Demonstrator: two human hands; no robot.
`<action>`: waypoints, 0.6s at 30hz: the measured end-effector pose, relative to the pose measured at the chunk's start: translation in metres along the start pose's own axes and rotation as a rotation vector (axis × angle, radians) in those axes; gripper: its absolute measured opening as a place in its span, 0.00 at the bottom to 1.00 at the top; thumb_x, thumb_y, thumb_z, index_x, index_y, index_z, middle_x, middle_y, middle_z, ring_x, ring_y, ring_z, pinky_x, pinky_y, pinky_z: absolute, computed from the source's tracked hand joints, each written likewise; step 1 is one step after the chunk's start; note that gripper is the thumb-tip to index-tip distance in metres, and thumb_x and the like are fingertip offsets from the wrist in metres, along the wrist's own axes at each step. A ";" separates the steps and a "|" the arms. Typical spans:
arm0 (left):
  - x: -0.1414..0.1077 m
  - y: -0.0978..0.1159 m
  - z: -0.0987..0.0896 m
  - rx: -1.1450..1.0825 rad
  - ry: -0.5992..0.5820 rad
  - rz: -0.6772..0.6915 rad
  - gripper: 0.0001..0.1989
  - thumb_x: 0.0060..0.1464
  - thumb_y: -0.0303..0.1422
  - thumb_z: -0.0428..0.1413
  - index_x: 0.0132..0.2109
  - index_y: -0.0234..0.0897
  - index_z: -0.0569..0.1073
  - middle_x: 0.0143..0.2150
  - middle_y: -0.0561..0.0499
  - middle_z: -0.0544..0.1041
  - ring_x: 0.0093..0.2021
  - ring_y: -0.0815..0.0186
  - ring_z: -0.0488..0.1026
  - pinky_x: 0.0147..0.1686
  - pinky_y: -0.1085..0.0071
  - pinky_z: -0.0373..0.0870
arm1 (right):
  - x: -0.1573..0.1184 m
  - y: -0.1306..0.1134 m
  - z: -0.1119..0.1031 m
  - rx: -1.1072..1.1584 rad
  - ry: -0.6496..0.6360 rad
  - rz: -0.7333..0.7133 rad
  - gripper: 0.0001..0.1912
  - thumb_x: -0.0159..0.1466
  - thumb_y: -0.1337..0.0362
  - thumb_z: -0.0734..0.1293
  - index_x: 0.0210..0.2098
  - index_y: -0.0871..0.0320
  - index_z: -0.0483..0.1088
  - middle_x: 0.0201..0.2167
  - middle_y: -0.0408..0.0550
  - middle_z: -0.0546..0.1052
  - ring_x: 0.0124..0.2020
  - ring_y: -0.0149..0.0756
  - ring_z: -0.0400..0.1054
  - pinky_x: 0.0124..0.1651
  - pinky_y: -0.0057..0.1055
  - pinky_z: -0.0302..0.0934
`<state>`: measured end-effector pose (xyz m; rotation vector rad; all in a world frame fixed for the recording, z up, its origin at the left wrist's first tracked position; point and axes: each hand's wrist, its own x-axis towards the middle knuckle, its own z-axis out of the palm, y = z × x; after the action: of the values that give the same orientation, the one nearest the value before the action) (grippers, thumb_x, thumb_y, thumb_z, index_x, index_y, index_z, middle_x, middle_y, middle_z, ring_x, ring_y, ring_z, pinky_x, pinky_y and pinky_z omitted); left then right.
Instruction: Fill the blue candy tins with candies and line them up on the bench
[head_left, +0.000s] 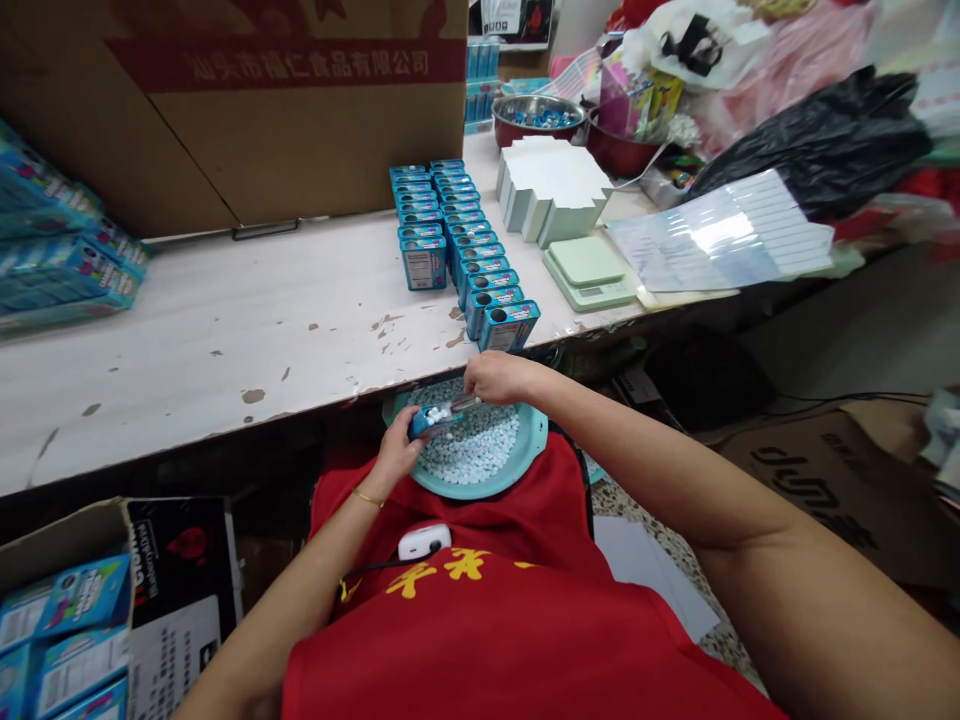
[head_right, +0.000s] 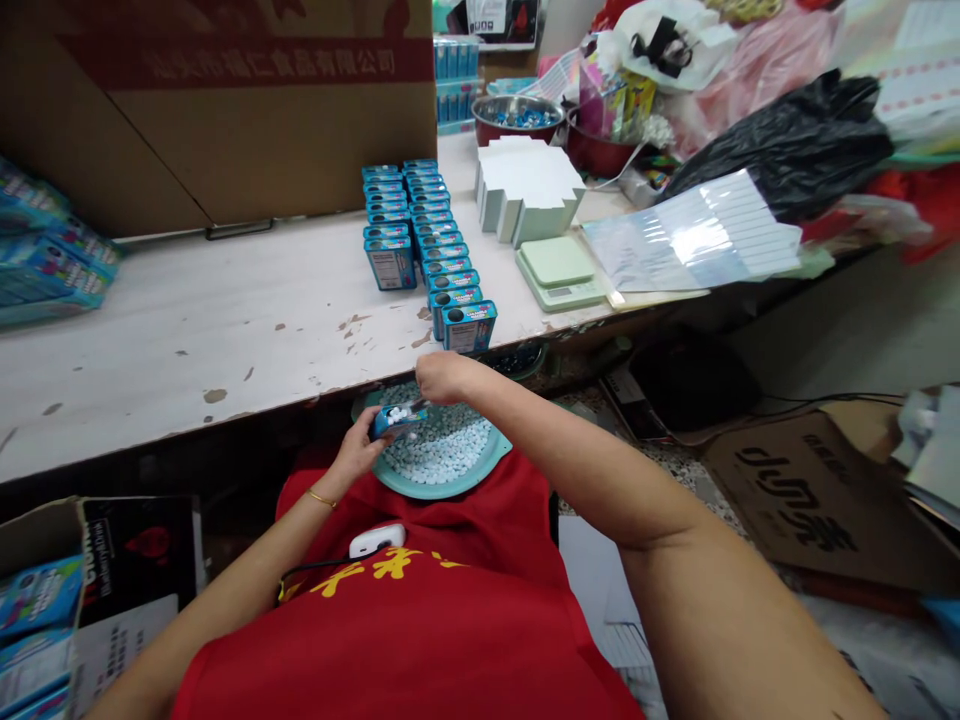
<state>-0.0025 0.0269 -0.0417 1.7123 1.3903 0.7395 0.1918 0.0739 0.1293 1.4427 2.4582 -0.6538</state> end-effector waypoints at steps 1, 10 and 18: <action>0.001 -0.001 0.001 0.001 0.005 0.009 0.22 0.42 0.30 0.54 0.48 0.38 0.65 0.43 0.49 0.70 0.44 0.61 0.67 0.48 0.63 0.62 | -0.001 -0.001 -0.001 -0.017 -0.002 0.003 0.15 0.51 0.77 0.60 0.33 0.70 0.76 0.28 0.53 0.76 0.36 0.38 0.68 0.39 0.29 0.57; -0.011 -0.009 -0.020 -0.041 0.179 -0.029 0.21 0.43 0.32 0.55 0.48 0.37 0.64 0.42 0.49 0.70 0.43 0.62 0.68 0.47 0.64 0.63 | -0.024 0.067 0.066 0.260 0.089 0.091 0.16 0.57 0.70 0.59 0.39 0.58 0.76 0.27 0.44 0.76 0.33 0.32 0.68 0.37 0.24 0.56; -0.015 -0.022 -0.019 -0.264 0.261 -0.089 0.24 0.40 0.35 0.59 0.46 0.37 0.64 0.43 0.49 0.70 0.44 0.62 0.69 0.48 0.63 0.63 | 0.033 0.030 0.202 0.142 -0.006 0.304 0.18 0.60 0.75 0.55 0.44 0.64 0.72 0.44 0.60 0.74 0.46 0.42 0.66 0.47 0.32 0.58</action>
<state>-0.0325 0.0179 -0.0500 1.3772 1.4578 1.0745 0.1944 0.0152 -0.0690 1.8144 2.1581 -0.7741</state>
